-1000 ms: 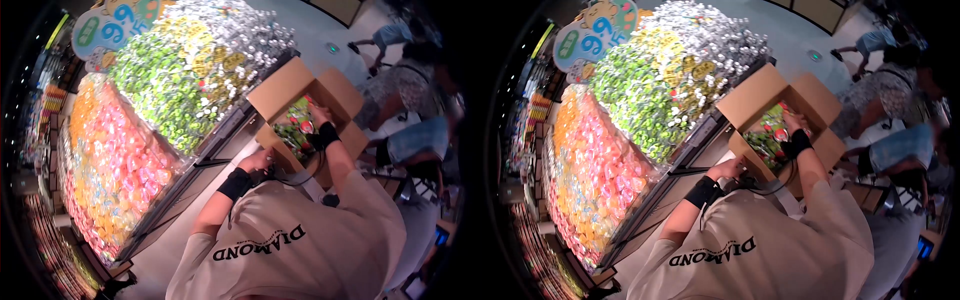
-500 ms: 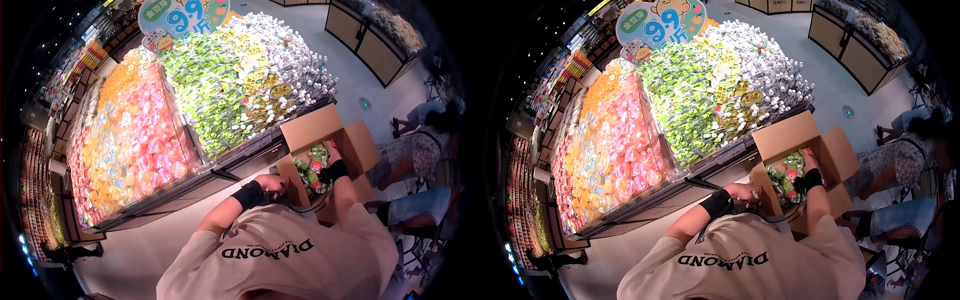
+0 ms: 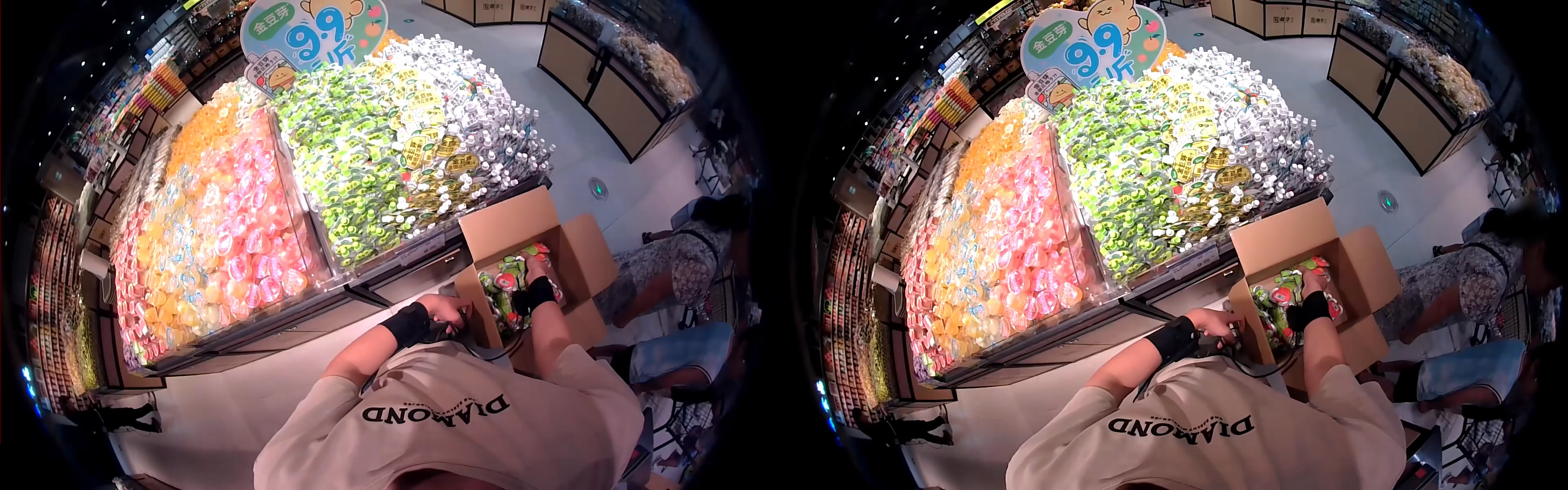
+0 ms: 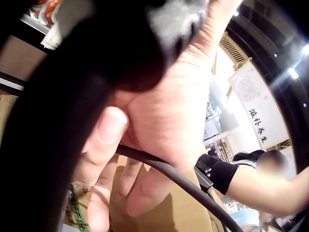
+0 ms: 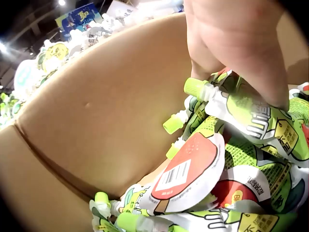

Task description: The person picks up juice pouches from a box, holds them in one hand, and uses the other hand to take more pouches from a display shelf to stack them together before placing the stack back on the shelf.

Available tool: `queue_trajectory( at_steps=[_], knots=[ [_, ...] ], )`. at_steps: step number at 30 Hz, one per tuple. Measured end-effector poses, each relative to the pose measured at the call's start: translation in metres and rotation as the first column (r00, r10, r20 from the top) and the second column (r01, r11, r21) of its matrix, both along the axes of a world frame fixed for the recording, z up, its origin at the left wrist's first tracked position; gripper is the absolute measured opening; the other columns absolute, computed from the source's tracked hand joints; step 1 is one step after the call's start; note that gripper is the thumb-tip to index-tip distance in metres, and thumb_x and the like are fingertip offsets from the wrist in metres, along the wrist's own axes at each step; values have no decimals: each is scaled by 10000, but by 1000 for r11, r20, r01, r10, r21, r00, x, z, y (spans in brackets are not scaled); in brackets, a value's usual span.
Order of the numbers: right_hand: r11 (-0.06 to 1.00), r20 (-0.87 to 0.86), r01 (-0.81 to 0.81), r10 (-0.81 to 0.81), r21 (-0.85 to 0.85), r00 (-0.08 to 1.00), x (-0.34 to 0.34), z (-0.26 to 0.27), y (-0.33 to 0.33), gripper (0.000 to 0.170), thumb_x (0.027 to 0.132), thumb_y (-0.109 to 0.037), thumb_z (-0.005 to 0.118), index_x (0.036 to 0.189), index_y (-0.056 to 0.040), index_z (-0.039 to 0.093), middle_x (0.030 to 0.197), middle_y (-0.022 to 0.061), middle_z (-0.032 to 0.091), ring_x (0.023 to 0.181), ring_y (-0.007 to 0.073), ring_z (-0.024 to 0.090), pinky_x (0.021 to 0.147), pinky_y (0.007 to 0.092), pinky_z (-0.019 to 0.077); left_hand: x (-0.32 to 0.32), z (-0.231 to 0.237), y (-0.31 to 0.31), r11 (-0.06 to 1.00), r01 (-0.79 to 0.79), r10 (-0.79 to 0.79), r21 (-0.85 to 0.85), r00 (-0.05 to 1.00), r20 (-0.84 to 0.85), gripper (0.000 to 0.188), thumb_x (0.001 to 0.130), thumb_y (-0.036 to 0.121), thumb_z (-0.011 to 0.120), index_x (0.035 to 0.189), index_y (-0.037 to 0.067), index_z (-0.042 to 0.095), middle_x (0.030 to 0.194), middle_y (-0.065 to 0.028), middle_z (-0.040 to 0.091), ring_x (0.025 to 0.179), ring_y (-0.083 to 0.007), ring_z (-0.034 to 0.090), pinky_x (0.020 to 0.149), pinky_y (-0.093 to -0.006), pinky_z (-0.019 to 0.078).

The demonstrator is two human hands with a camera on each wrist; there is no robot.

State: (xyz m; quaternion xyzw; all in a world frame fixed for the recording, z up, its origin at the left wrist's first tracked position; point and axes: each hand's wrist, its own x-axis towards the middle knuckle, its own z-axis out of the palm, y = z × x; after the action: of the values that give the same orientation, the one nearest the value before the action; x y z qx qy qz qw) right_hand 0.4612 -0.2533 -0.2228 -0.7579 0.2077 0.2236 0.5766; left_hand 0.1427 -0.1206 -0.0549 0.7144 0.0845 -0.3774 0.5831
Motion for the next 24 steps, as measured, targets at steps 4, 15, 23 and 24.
queue_trajectory(
  at_steps=[4,15,23,24],
  knots=[
    [983,45,-24,16,183,999,16,-59,-11,588,627,-66,885,1145,35,627,1104,137,701,926,229,670,785,391,558,0,10,-1,1000,-19,19,-24,1000,8,453,789,105,658,1203,44,486,853,-101,647,654,-165,667,501,-292,481],
    [883,413,-144,-62,447,909,-51,96,-33,548,700,26,824,1187,-23,577,1123,82,681,994,186,668,853,343,546,-11,-42,4,991,-23,27,-132,999,23,269,885,197,610,1127,127,516,935,-22,665,757,-81,677,426,-228,358],
    [840,519,-199,-110,504,848,-71,177,-57,500,799,-5,794,1240,-30,557,1166,66,674,1031,174,666,887,336,546,-23,0,12,991,-102,103,-84,995,6,175,958,199,566,1114,119,564,948,-1,679,820,-80,657,522,-240,454],
    [821,458,-174,-116,544,881,-72,191,-60,503,804,-21,796,1246,-29,557,1164,67,674,1031,175,666,886,335,546,-26,1,14,980,-155,160,-123,987,31,175,979,195,552,1128,105,567,926,-15,686,807,-76,648,510,-235,454]
  ],
)
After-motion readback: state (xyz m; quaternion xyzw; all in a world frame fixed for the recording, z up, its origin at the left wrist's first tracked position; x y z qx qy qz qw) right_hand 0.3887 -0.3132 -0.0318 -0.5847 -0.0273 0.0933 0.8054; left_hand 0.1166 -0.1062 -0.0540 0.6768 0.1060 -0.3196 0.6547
